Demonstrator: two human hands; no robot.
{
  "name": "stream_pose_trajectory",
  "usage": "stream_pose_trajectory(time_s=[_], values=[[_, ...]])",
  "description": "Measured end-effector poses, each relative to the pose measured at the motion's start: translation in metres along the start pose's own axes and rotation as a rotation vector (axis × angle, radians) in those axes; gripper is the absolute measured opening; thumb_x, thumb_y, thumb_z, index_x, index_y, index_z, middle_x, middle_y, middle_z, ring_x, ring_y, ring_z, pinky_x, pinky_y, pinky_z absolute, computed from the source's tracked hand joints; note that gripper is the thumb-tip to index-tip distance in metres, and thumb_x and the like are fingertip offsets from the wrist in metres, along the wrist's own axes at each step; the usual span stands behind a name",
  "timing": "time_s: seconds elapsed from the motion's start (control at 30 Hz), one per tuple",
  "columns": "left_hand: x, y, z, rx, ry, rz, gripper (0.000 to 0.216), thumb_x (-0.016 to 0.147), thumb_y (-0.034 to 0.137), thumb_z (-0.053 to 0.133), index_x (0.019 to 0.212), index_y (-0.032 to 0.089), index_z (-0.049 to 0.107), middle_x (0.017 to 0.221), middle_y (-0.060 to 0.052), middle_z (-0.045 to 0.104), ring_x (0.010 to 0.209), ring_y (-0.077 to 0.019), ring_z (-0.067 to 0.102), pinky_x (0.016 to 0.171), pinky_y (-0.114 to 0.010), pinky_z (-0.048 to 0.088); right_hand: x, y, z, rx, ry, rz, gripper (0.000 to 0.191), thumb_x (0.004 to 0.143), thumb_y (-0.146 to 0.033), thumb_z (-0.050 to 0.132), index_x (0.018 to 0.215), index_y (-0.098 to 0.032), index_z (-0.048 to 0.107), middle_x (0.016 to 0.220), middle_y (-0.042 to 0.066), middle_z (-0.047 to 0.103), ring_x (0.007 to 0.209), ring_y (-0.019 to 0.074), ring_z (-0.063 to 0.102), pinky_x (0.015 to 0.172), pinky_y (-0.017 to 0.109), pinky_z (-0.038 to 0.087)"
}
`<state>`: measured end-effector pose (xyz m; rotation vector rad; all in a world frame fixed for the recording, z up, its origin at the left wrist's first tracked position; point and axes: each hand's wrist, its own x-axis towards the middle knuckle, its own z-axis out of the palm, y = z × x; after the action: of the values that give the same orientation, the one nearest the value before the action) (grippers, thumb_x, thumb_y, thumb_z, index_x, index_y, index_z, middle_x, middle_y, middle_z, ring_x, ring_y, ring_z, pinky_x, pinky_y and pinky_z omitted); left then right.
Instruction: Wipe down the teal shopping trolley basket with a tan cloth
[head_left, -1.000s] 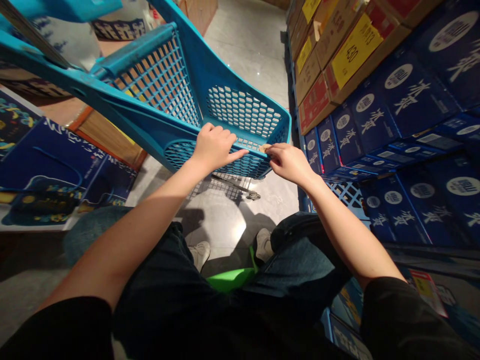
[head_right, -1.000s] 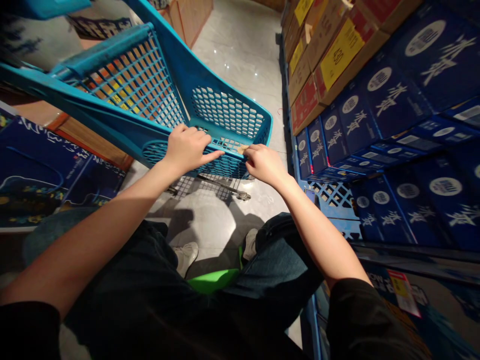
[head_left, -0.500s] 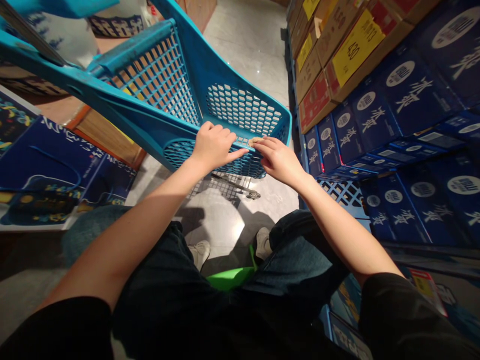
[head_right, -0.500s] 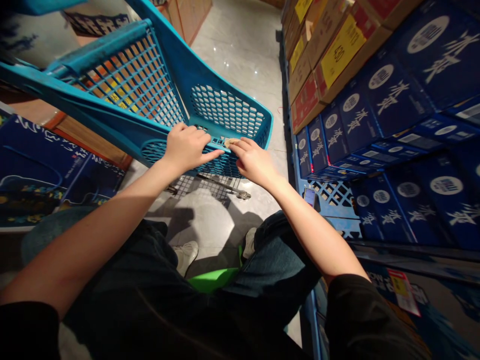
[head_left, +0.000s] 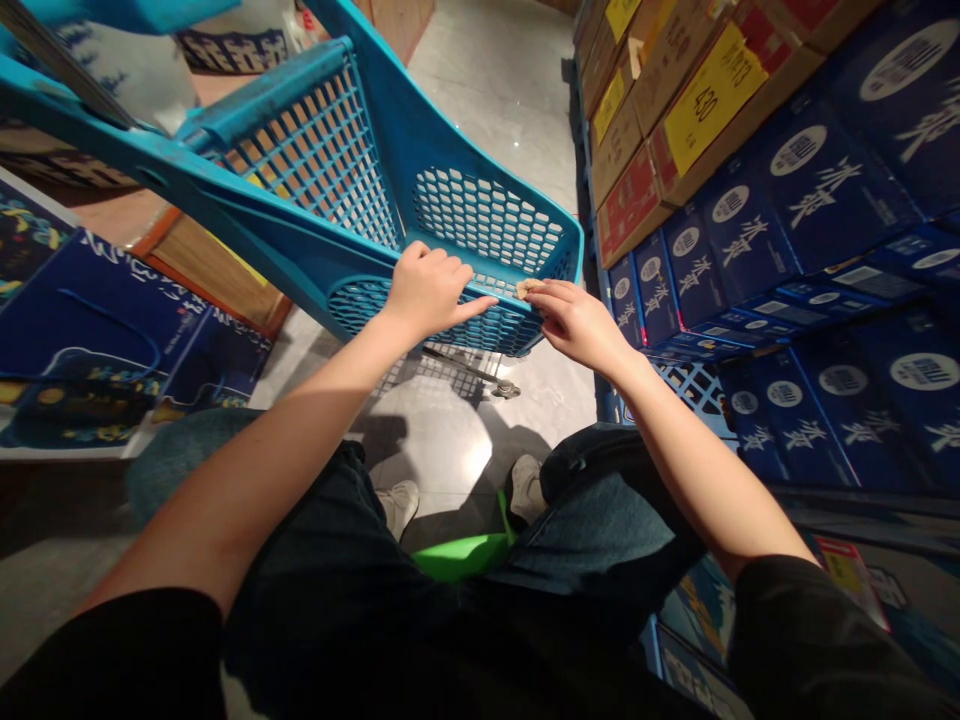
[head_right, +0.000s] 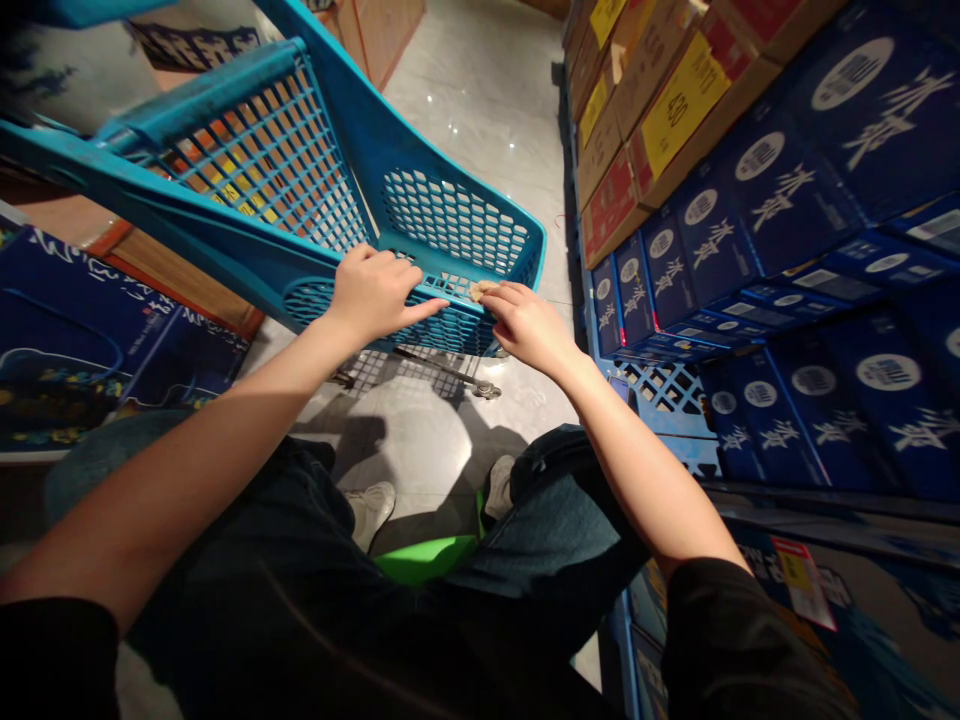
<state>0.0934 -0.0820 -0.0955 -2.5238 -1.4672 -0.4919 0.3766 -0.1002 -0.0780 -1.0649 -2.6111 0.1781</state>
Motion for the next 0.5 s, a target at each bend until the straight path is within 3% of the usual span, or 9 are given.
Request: stream_pose_trajectory(time_s=[0.13, 0.27, 0.5], values=[[-0.001, -0.001, 0.001, 0.040, 0.023, 0.029, 0.064, 0.107, 0.075, 0.037, 0.093, 0.024, 0.074, 0.096, -0.009, 0.078, 0.095, -0.0285, 0.061, 0.088, -0.050, 0.045, 0.015, -0.014, 0.006, -0.022, 0.009, -0.001, 0.061, 0.089, -0.003, 0.054, 0.148, -0.009, 0.069, 0.156, 0.017, 0.068, 0.147, 0.0354, 0.060, 0.129, 0.055, 0.048], [-0.002, -0.003, 0.001, 0.073, 0.014, 0.026, 0.063, 0.107, 0.074, 0.042, 0.096, 0.021, 0.075, 0.099, -0.011, 0.079, 0.096, -0.0288, 0.063, 0.090, -0.049, 0.046, 0.024, -0.023, 0.011, -0.009, 0.012, -0.012, 0.064, 0.090, -0.002, 0.053, 0.152, -0.012, 0.066, 0.161, 0.015, 0.064, 0.151, 0.0351, 0.056, 0.132, 0.058, 0.045], [-0.005, -0.009, 0.009, 0.028, 0.122, 0.050, 0.054, 0.103, 0.070, 0.052, 0.093, 0.023, 0.077, 0.089, -0.012, 0.079, 0.094, -0.0339, 0.070, 0.090, -0.050, 0.047, 0.004, -0.010, 0.003, -0.009, 0.011, -0.004, 0.054, 0.090, -0.006, 0.057, 0.141, -0.012, 0.073, 0.150, 0.017, 0.072, 0.143, 0.0348, 0.064, 0.125, 0.056, 0.052]])
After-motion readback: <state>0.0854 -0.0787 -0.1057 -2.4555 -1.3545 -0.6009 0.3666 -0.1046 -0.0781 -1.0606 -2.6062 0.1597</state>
